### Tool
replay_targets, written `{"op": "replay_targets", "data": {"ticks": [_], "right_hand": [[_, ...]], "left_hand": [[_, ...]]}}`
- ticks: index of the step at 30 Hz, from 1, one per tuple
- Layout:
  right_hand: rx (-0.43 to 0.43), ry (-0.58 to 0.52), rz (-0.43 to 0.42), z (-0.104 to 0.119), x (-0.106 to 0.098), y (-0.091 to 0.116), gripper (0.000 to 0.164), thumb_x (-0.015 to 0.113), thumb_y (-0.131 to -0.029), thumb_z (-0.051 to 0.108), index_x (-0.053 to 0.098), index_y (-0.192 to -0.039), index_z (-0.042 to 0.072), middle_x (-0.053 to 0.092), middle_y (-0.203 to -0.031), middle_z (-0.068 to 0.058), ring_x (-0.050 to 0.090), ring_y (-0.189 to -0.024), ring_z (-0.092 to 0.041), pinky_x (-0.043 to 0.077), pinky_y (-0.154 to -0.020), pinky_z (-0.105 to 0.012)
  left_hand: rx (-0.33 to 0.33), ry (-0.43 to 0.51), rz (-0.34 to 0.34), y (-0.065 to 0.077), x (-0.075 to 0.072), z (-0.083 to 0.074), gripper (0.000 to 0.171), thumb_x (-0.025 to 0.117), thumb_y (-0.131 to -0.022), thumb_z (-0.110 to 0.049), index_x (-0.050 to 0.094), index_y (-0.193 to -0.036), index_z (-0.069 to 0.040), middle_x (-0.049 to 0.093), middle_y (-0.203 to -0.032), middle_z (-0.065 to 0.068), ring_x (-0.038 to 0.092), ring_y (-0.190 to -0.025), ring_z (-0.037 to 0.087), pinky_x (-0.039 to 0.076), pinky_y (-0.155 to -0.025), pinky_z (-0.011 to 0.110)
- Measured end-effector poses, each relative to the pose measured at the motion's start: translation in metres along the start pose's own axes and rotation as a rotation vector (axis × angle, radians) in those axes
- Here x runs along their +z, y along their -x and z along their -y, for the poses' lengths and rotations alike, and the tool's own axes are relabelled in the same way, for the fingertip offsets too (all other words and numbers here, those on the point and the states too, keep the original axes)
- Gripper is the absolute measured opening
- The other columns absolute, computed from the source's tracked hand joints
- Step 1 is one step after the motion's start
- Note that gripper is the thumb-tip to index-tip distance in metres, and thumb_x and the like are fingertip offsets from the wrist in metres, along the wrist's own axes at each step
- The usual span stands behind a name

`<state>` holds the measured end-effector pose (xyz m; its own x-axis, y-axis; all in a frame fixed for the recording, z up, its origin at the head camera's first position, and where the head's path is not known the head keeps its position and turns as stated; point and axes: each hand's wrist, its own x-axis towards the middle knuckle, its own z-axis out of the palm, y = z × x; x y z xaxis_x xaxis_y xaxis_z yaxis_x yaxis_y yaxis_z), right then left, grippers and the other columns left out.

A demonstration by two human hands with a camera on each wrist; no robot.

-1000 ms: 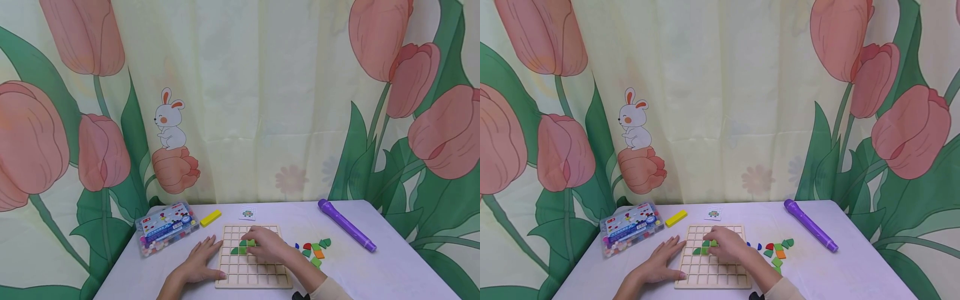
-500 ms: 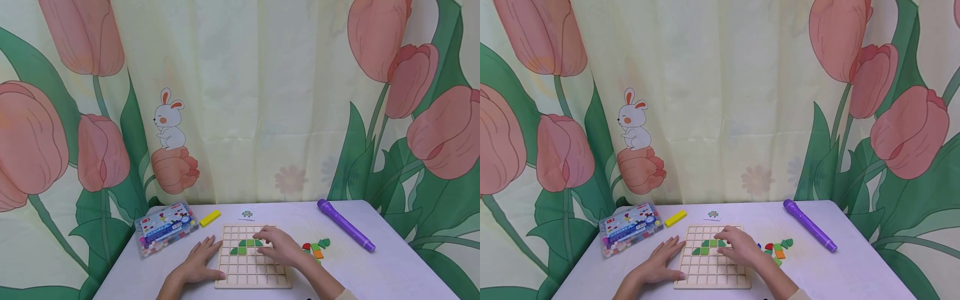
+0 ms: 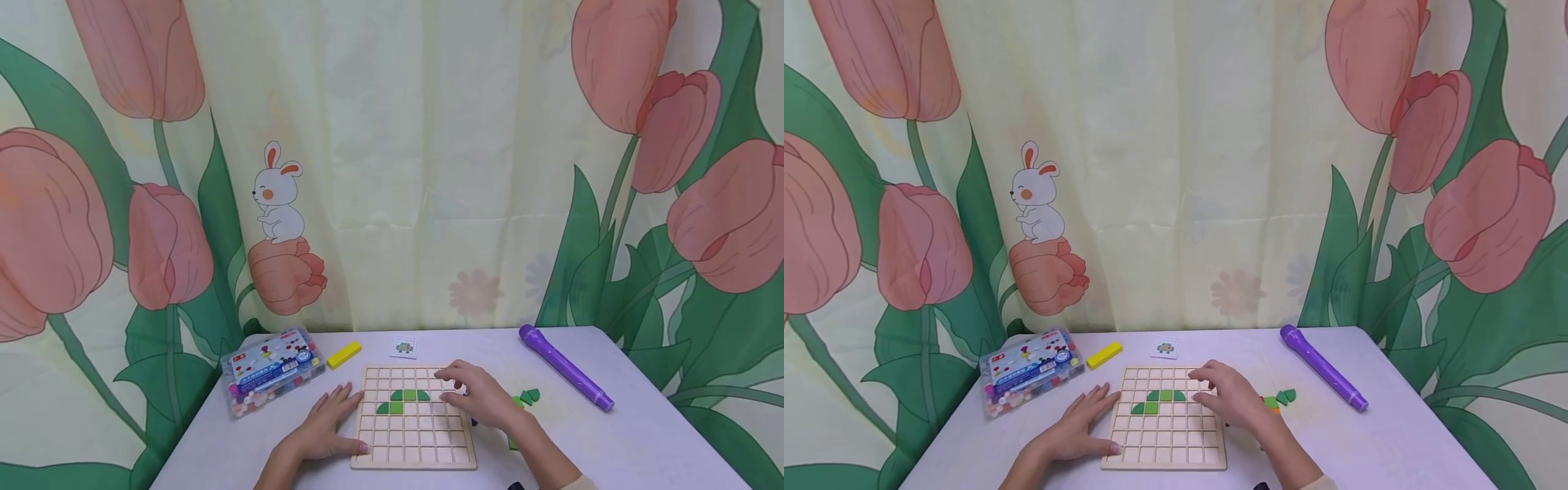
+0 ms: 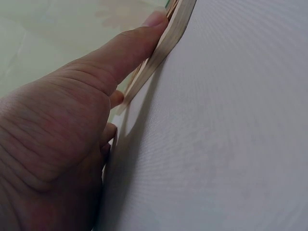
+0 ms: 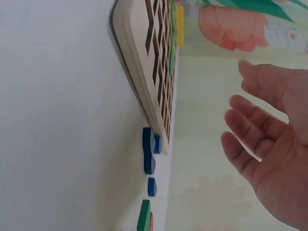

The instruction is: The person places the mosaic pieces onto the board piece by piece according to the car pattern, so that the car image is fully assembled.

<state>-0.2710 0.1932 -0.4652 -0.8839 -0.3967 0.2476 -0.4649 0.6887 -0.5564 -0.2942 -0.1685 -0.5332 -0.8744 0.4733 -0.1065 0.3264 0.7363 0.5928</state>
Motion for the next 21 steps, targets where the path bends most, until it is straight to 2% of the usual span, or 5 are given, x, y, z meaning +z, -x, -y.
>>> {"op": "replay_targets", "data": {"ticks": [5,11,14,21], "right_hand": [[0.040,-0.013,-0.007,-0.007,-0.008,0.002,0.037,0.076,-0.096,0.021,0.071,-0.132,0.016,0.070,-0.121,-0.004,0.058,-0.095,-0.014,0.049,-0.068,-0.021],[0.090,-0.012,-0.019,-0.016,-0.019,0.006,0.032,0.076,-0.095,0.018,0.073,-0.127,0.017,0.071,-0.120,-0.003,0.057,-0.093,-0.012,0.049,-0.067,-0.021],[0.115,-0.005,-0.023,-0.020,-0.024,0.007,0.033,0.077,-0.094,0.017,0.073,-0.127,0.014,0.071,-0.119,-0.003,0.056,-0.092,-0.012,0.049,-0.065,-0.021],[0.199,-0.034,0.014,-0.039,-0.033,0.012,0.036,0.080,-0.092,0.017,0.073,-0.127,0.013,0.072,-0.119,-0.007,0.057,-0.090,-0.014,0.052,-0.062,-0.023]], "left_hand": [[-0.005,0.005,0.001,0.000,-0.001,-0.001,0.106,0.080,-0.076,-0.071,0.038,-0.162,-0.024,0.020,-0.173,0.017,0.010,-0.162,0.042,0.002,-0.128,0.068],[-0.001,0.013,-0.001,0.001,0.000,-0.001,0.106,0.080,-0.077,-0.070,0.038,-0.162,-0.024,0.020,-0.174,0.017,0.010,-0.162,0.042,0.001,-0.128,0.067],[0.009,0.003,-0.003,0.002,0.000,-0.001,0.106,0.079,-0.077,-0.070,0.038,-0.163,-0.023,0.020,-0.174,0.017,0.010,-0.162,0.042,0.002,-0.128,0.067],[0.007,-0.010,0.002,0.001,-0.001,0.000,0.106,0.078,-0.078,-0.071,0.037,-0.163,-0.024,0.019,-0.174,0.016,0.010,-0.162,0.041,0.002,-0.129,0.067]]}}
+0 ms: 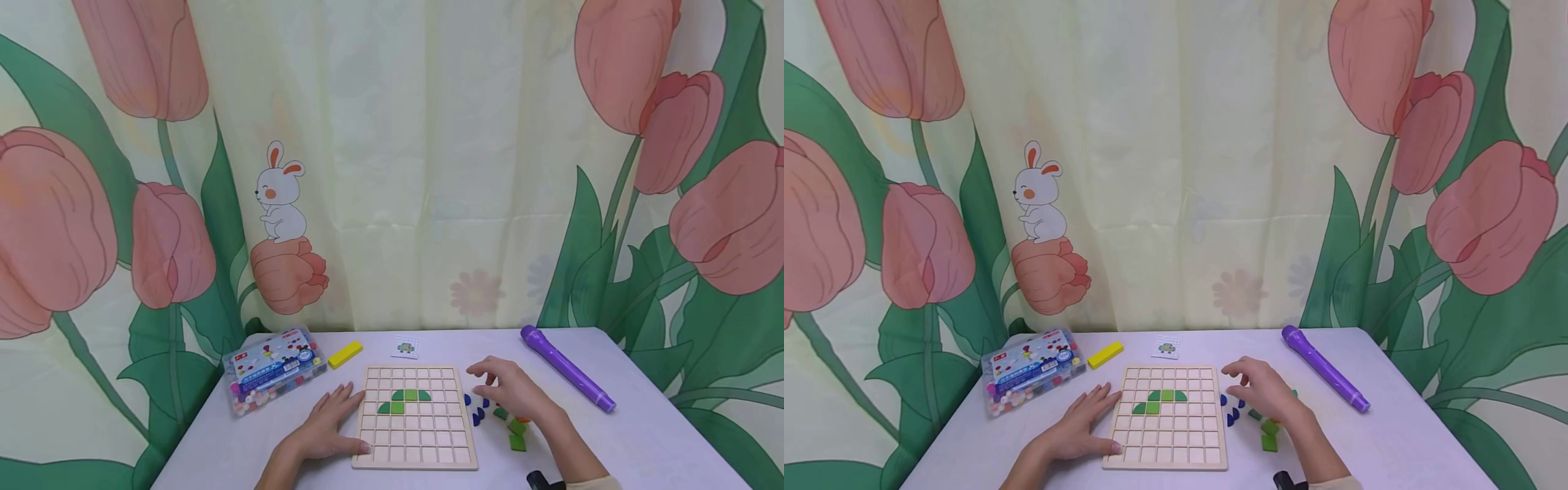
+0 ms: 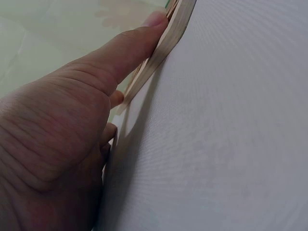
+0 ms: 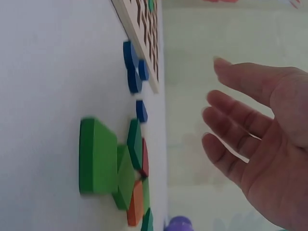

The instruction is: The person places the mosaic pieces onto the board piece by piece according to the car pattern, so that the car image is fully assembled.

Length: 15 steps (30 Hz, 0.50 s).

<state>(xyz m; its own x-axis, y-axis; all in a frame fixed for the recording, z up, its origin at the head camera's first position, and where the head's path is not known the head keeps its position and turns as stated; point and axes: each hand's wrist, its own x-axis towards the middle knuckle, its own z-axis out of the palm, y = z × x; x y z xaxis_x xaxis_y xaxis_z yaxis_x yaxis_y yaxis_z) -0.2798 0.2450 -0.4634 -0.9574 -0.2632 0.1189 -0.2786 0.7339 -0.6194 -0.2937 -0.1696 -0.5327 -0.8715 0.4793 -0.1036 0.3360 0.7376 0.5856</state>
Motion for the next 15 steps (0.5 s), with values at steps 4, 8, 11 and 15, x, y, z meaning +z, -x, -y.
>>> {"op": "replay_targets", "data": {"ticks": [4,8,11,15], "right_hand": [[0.039,-0.005,0.040,-0.013,-0.008,0.003,0.033,0.080,-0.091,0.014,0.075,-0.123,0.011,0.072,-0.111,-0.006,0.058,-0.089,-0.016,0.053,-0.064,-0.023],[0.047,-0.001,0.091,-0.025,-0.015,0.005,0.029,0.079,-0.090,0.010,0.076,-0.119,0.008,0.072,-0.101,-0.003,0.058,-0.088,-0.018,0.052,-0.067,-0.023],[0.054,-0.010,0.123,-0.032,-0.020,0.007,0.029,0.080,-0.090,0.009,0.077,-0.118,0.007,0.072,-0.098,-0.002,0.058,-0.087,-0.019,0.052,-0.067,-0.023],[0.050,-0.033,0.153,-0.039,-0.026,0.010,0.028,0.080,-0.089,0.007,0.077,-0.117,0.005,0.074,-0.098,-0.003,0.059,-0.086,-0.020,0.053,-0.067,-0.023]], "left_hand": [[-0.001,0.002,0.003,0.000,0.000,0.000,0.106,0.078,-0.078,-0.071,0.037,-0.163,-0.023,0.020,-0.174,0.016,0.010,-0.162,0.041,0.002,-0.128,0.067],[0.001,0.001,0.000,0.000,0.000,0.000,0.106,0.078,-0.078,-0.071,0.037,-0.163,-0.023,0.020,-0.173,0.017,0.010,-0.162,0.042,0.003,-0.128,0.068],[-0.001,0.000,-0.004,0.001,0.000,-0.001,0.106,0.078,-0.077,-0.071,0.038,-0.163,-0.023,0.020,-0.173,0.017,0.011,-0.162,0.042,0.002,-0.128,0.068],[-0.007,0.000,-0.005,0.001,0.000,-0.001,0.106,0.079,-0.077,-0.071,0.038,-0.163,-0.024,0.020,-0.174,0.016,0.010,-0.162,0.041,0.003,-0.128,0.067]]}}
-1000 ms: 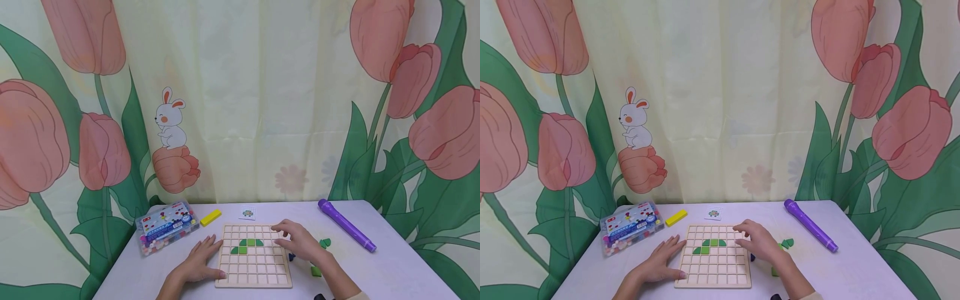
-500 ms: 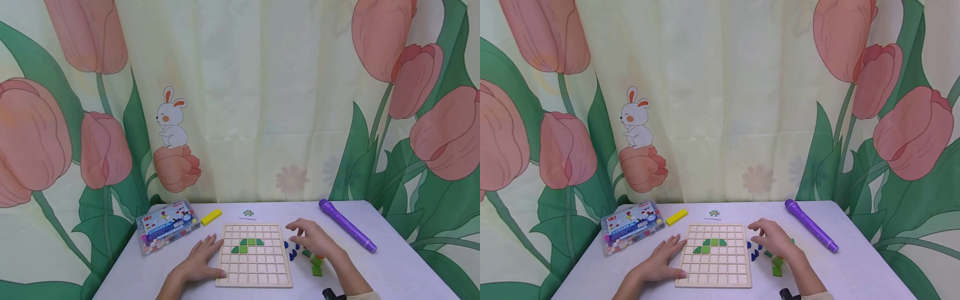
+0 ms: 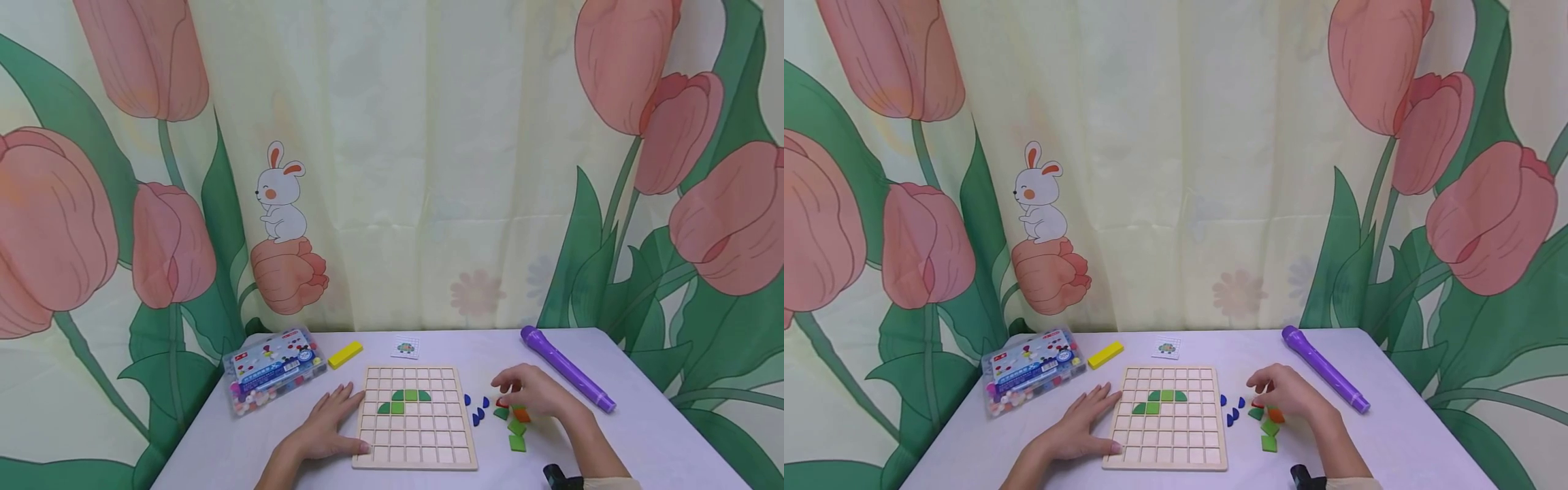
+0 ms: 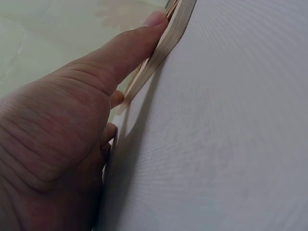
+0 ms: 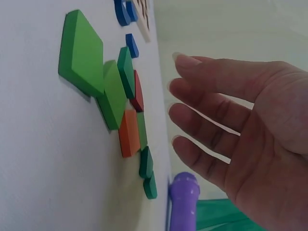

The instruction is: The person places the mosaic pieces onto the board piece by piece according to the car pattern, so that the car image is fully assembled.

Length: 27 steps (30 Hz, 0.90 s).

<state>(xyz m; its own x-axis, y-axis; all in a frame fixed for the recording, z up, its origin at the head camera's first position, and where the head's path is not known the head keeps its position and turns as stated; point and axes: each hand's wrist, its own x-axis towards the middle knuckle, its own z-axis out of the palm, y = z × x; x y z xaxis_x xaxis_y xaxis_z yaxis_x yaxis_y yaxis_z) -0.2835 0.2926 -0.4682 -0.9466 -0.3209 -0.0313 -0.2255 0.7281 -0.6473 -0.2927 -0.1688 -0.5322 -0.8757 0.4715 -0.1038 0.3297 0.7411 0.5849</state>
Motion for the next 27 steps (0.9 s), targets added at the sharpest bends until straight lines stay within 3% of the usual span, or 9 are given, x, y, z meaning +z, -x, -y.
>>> {"op": "replay_targets", "data": {"ticks": [8,16,27], "right_hand": [[0.034,-0.047,0.072,-0.007,-0.008,0.006,0.029,0.083,-0.082,-0.001,0.080,-0.109,0.007,0.074,-0.097,-0.005,0.060,-0.087,-0.022,0.054,-0.073,-0.027],[0.130,-0.075,0.075,-0.012,-0.011,0.010,0.029,0.084,-0.077,-0.006,0.080,-0.103,0.007,0.074,-0.093,-0.004,0.060,-0.084,-0.021,0.058,-0.080,-0.036],[0.159,-0.072,0.083,-0.017,-0.011,0.012,0.027,0.085,-0.076,-0.007,0.081,-0.098,0.008,0.076,-0.093,-0.002,0.064,-0.085,-0.019,0.061,-0.085,-0.040]], "left_hand": [[-0.003,-0.002,-0.001,-0.001,0.000,-0.001,0.106,0.079,-0.077,-0.071,0.038,-0.163,-0.025,0.020,-0.174,0.016,0.011,-0.162,0.041,0.002,-0.128,0.067],[-0.001,0.009,-0.004,0.000,0.000,-0.001,0.106,0.080,-0.076,-0.071,0.038,-0.162,-0.024,0.020,-0.173,0.016,0.010,-0.162,0.042,0.002,-0.129,0.067],[0.006,0.003,-0.004,0.000,0.000,-0.001,0.106,0.079,-0.077,-0.071,0.038,-0.162,-0.024,0.021,-0.173,0.017,0.010,-0.162,0.042,0.002,-0.128,0.067]]}}
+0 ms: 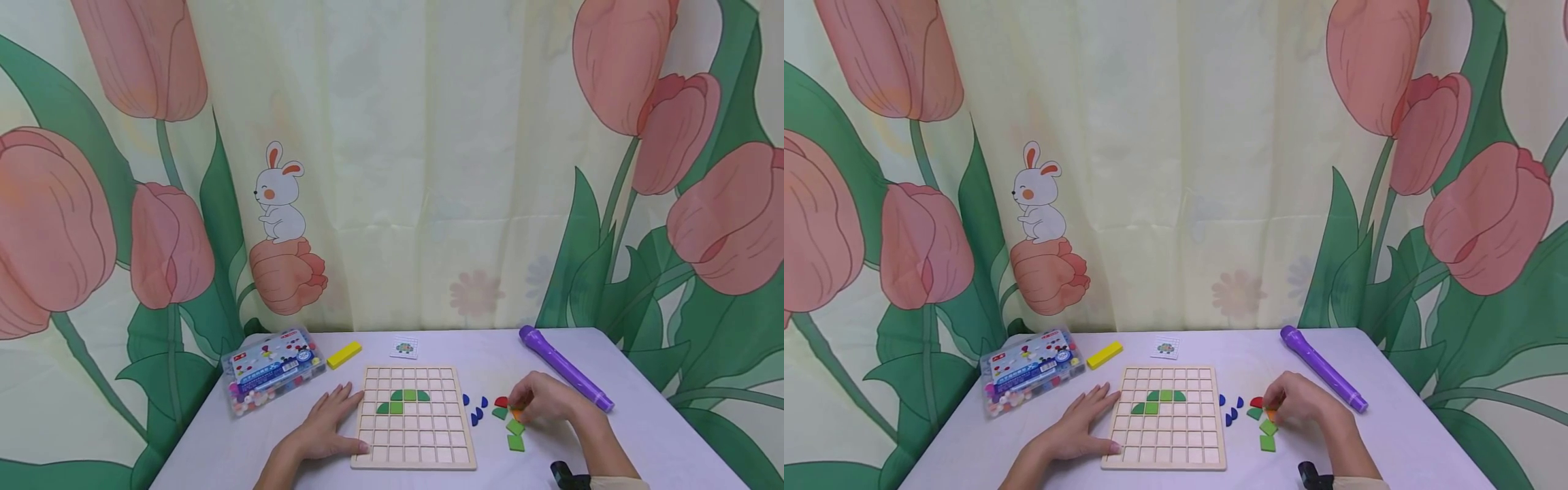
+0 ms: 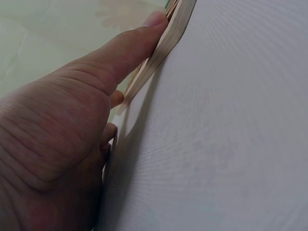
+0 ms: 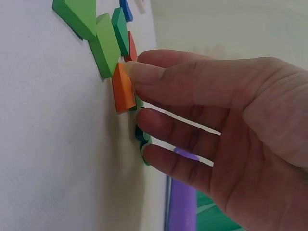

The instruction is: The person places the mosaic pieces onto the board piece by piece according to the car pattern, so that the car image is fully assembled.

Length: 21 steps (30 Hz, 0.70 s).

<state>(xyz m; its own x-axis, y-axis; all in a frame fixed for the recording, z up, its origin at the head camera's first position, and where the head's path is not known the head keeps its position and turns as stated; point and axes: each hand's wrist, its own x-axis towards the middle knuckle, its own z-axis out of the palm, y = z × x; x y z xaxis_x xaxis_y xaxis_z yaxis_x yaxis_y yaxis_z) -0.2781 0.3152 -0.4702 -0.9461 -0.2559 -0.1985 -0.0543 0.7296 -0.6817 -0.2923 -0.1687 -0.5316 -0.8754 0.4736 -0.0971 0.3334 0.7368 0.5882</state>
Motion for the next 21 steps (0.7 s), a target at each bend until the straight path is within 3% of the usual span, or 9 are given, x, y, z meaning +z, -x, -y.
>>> {"op": "replay_targets", "data": {"ticks": [21], "right_hand": [[0.031,0.025,-0.033,-0.0042,0.0033,-0.0017,0.026,0.086,-0.075,-0.008,0.082,-0.093,0.011,0.074,-0.090,-0.001,0.062,-0.083,-0.019,0.060,-0.081,-0.037]], "left_hand": [[-0.004,0.005,0.004,0.0007,-0.0005,-0.0006,0.105,0.079,-0.077,-0.070,0.038,-0.162,-0.024,0.020,-0.174,0.016,0.010,-0.162,0.041,0.002,-0.128,0.067]]}}
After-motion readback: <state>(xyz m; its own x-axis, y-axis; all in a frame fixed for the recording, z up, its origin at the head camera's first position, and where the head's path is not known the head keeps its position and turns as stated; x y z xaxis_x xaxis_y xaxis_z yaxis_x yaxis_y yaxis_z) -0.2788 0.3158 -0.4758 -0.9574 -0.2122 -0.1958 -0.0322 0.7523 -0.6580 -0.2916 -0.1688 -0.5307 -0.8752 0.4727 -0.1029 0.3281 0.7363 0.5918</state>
